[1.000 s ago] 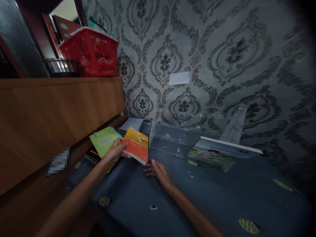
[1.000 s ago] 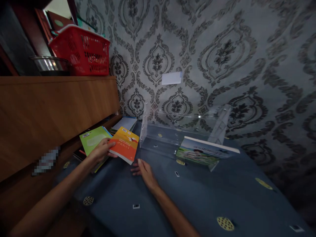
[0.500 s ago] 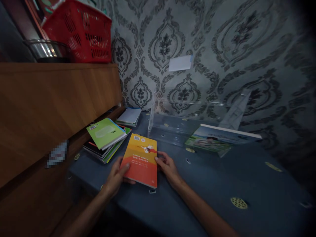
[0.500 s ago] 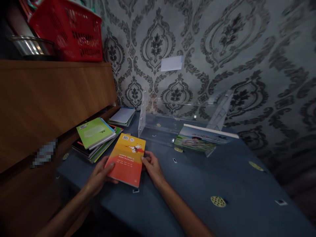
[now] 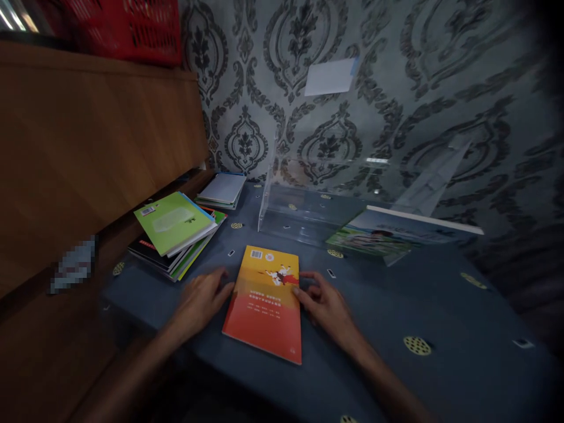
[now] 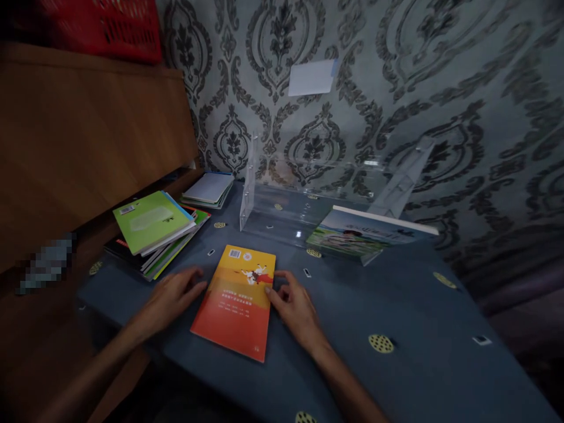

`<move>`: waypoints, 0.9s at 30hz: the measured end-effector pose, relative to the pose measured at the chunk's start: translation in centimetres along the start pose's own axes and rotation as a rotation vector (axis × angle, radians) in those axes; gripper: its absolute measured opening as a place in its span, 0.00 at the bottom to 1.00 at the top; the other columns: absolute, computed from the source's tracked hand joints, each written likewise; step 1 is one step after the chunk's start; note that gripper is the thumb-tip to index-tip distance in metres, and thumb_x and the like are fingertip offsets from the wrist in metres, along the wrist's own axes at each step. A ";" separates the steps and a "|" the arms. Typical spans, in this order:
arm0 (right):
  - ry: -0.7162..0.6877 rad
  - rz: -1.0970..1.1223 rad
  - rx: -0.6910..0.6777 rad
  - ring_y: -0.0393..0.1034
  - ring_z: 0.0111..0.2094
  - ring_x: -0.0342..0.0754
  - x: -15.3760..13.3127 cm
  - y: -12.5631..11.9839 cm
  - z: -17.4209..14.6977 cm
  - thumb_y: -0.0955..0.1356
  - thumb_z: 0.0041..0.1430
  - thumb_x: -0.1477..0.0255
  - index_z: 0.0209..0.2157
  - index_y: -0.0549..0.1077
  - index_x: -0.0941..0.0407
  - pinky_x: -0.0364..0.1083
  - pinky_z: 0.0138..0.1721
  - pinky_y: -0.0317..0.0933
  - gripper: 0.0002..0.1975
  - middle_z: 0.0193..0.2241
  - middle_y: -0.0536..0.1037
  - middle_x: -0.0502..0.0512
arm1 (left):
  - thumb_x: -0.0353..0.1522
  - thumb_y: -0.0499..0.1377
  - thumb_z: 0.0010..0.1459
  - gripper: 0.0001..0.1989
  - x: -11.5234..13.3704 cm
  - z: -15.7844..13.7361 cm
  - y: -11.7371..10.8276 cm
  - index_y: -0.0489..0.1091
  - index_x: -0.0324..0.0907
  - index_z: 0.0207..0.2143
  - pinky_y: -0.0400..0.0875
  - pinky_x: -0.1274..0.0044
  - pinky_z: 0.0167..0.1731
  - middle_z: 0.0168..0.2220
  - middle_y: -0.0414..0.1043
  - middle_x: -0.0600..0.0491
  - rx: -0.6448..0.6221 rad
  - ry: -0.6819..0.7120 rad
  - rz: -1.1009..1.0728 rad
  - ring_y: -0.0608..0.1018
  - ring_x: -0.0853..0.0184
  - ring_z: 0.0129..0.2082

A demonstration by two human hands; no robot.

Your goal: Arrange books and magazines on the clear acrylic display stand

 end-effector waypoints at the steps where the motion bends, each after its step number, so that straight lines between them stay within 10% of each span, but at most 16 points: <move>1: -0.059 -0.102 0.056 0.65 0.16 0.47 -0.7 -0.5 -0.1 0.67 0.56 0.55 0.44 0.70 0.53 0.46 0.19 0.58 0.19 0.16 0.68 0.44 | 0.38 0.55 0.61 0.11 0.6 0.8 0.1 0.71 0.44 0.41 0.69 0.70 0.41 0.37 0.76 0.47 0.020 0.055 0.017 0.77 0.58 0.39; 4: -0.289 -0.333 0.167 0.73 0.29 0.53 -3.6 -0.1 -0.3 0.63 0.63 0.63 0.43 0.73 0.53 0.50 0.30 0.65 0.13 0.26 0.76 0.54 | 0.35 0.51 0.63 0.13 2.3 2.9 1.4 0.69 0.43 0.48 0.66 0.66 0.53 0.48 0.73 0.44 0.060 0.227 -0.030 0.73 0.57 0.50; 10: -0.698 -0.549 -0.117 0.66 0.57 0.57 -8.5 7.9 1.1 0.58 0.66 0.76 0.48 0.71 0.56 0.61 0.59 0.59 0.14 0.54 0.74 0.64 | 0.32 0.52 0.62 0.22 1.4 4.5 4.5 0.58 0.40 0.59 0.63 0.61 0.59 0.56 0.68 0.40 0.116 0.221 -0.206 0.70 0.56 0.59; 16: -0.685 -0.600 -0.237 0.59 0.64 0.56 -8.7 10.3 3.9 0.60 0.67 0.76 0.51 0.68 0.59 0.60 0.65 0.51 0.14 0.59 0.70 0.68 | 0.32 0.50 0.63 0.21 0.8 4.1 4.8 0.56 0.41 0.59 0.64 0.63 0.60 0.59 0.67 0.40 0.105 0.214 -0.271 0.70 0.58 0.60; 27: -0.469 -0.582 -0.003 0.59 0.64 0.58 -4.0 4.4 3.9 0.59 0.67 0.70 0.56 0.64 0.60 0.63 0.65 0.50 0.18 0.59 0.70 0.69 | 0.31 0.48 0.63 0.21 1.1 4.1 4.9 0.57 0.41 0.59 0.64 0.62 0.60 0.57 0.69 0.42 0.071 0.198 -0.128 0.71 0.57 0.58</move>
Point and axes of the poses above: each hand's wrist, its own z-axis towards the middle knuckle, its own y-axis out of the palm, x = y × z, the point moved 8 cm from there along z, towards the middle knuckle
